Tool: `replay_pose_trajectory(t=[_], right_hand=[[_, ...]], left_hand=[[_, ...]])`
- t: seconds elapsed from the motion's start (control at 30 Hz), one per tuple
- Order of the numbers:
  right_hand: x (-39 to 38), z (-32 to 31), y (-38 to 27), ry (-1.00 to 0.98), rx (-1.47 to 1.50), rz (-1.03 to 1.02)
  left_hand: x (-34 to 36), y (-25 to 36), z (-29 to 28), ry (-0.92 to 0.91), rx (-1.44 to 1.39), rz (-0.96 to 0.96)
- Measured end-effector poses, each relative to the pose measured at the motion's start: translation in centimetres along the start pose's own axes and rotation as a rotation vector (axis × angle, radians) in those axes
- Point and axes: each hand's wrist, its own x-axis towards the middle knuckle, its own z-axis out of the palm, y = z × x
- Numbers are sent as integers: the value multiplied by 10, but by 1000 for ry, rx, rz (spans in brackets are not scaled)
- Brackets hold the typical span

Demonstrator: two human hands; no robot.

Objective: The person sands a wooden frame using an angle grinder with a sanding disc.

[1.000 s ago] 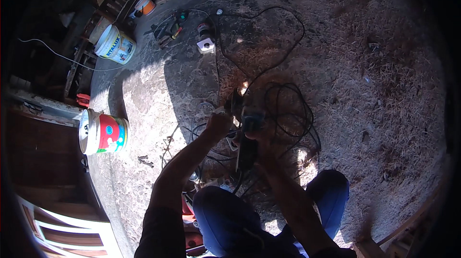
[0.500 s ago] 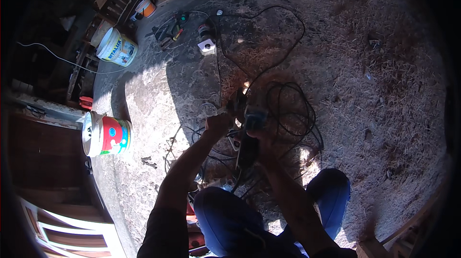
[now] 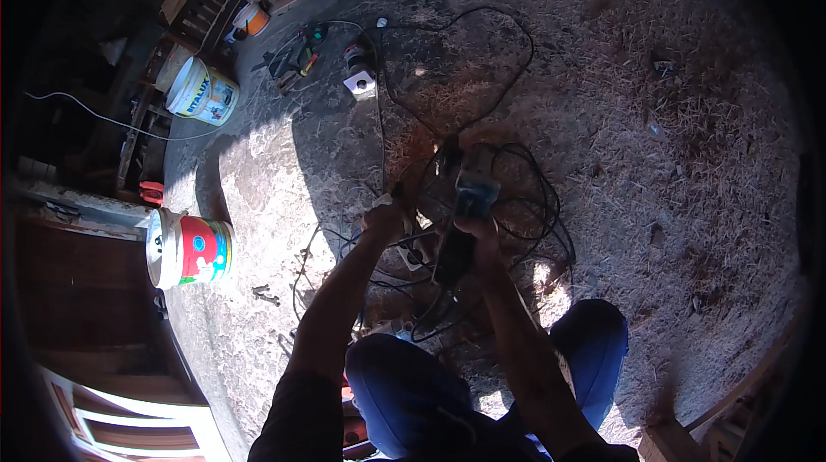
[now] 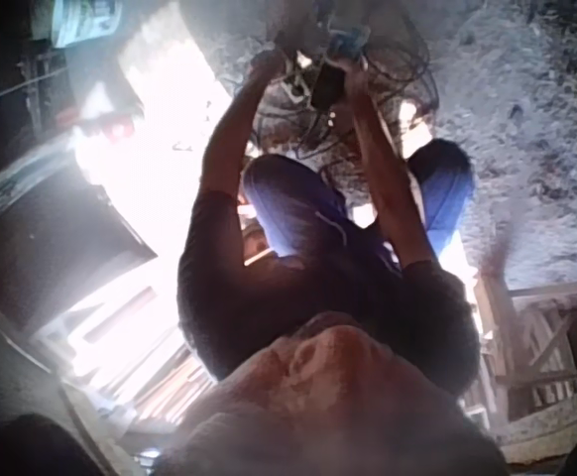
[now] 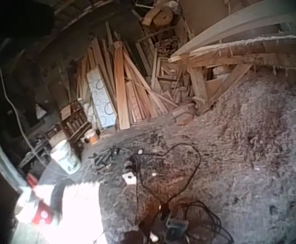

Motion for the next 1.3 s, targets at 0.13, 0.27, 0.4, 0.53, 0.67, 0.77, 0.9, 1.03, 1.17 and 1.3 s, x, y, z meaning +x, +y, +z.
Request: replay_pose_trajectory(t=[0.13,0.27,0.4,0.53,0.67,0.77,0.9,1.03,1.17,1.3], right_hand=[[11,7,-38,22,-72,-234],[3,13,-78,-18,-103,-324],[-15,29,-101,1,-109,-305],[-69,70,-134,0,-32,-256],[-127,148,-169,-16,-6,-327],[-173,223,-203,134,-53,-401],[-235,340,-253,314,-119,-610],[-314,426,-320,270,-46,-531],[-379,488,-386,335,70,-493],[-429,515,-434,237,218,-543]], left_hand=[[-7,-3,12,200,27,120],[-13,8,15,147,-214,-82],[-26,18,-17,-19,-142,-108],[-102,32,-93,544,-222,-30],[-239,58,-209,886,-893,270],[-367,98,-282,849,-932,348],[-477,149,-371,910,-968,285],[-558,180,-446,969,-1074,182],[-621,201,-525,1137,-955,286],[-662,225,-581,1207,-914,360]])
